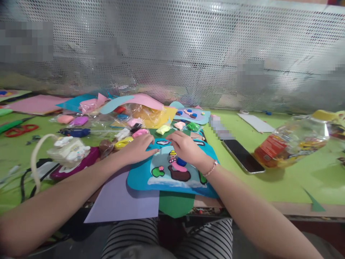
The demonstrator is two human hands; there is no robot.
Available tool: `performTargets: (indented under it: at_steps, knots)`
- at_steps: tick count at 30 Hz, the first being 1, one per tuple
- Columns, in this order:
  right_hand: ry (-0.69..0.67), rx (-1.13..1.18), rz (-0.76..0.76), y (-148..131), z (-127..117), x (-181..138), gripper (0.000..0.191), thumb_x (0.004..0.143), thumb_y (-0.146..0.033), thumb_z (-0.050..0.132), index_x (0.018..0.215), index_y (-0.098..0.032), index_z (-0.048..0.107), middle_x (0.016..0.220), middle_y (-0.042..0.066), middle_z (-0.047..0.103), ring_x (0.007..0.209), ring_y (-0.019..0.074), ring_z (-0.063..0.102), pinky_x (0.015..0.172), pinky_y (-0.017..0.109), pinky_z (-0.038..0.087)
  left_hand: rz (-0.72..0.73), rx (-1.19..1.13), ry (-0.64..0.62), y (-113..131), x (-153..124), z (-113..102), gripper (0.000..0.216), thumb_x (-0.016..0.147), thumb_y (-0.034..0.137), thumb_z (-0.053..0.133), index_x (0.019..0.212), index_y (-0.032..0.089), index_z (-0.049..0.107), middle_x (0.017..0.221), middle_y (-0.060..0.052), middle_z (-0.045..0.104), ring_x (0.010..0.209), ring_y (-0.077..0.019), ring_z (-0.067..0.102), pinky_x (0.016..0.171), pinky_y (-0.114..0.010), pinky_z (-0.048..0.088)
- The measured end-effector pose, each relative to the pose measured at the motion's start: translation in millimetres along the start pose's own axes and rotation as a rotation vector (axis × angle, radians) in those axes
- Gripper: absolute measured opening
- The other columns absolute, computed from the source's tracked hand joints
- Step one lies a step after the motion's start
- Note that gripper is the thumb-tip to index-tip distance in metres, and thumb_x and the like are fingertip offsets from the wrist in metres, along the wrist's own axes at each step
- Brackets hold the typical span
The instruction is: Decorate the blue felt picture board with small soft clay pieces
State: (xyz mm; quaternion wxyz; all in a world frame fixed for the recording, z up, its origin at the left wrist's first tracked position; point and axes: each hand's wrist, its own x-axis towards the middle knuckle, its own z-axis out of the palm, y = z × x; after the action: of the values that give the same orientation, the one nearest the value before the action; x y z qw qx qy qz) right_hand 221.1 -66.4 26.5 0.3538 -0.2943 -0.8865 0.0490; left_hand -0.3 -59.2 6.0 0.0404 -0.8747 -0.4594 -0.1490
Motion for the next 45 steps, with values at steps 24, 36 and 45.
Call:
performTargets:
  at_steps: [24,36,45]
  knots:
    - [0.001,-0.040,-0.050,3.0,-6.9,-0.4,0.028,0.085,-0.007,0.035,0.094,-0.017,0.059,0.086,0.008,0.058,0.084,0.0183,0.056,0.072,0.033,0.048,0.141,0.026,-0.172,-1.3,-1.7,-12.6,0.035,0.088,0.021,0.034,0.112,0.025,0.058,0.099,-0.004,0.065,0.086,-0.0162,0.058,0.072,-0.028,0.042]
    - [0.009,-0.062,-0.056,4.8,-5.5,-0.8,0.026,0.085,-0.007,0.037,0.093,-0.016,0.059,0.086,0.008,0.059,0.082,0.0173,0.057,0.070,0.032,0.049,0.033,0.112,-0.318,1.7,-4.1,-23.8,0.049,0.083,0.021,0.037,0.127,0.037,0.047,0.092,-0.003,0.069,0.072,-0.0163,0.058,0.055,-0.024,0.035]
    - [-0.012,-0.073,-0.043,7.0,-4.8,-2.0,0.025,0.085,-0.006,0.038,0.093,-0.017,0.059,0.089,0.007,0.060,0.084,0.0171,0.058,0.072,0.031,0.049,0.020,0.066,-0.327,1.6,-5.0,-26.2,0.044,0.083,0.021,0.036,0.120,0.033,0.057,0.102,-0.004,0.068,0.082,-0.0193,0.059,0.063,-0.027,0.039]
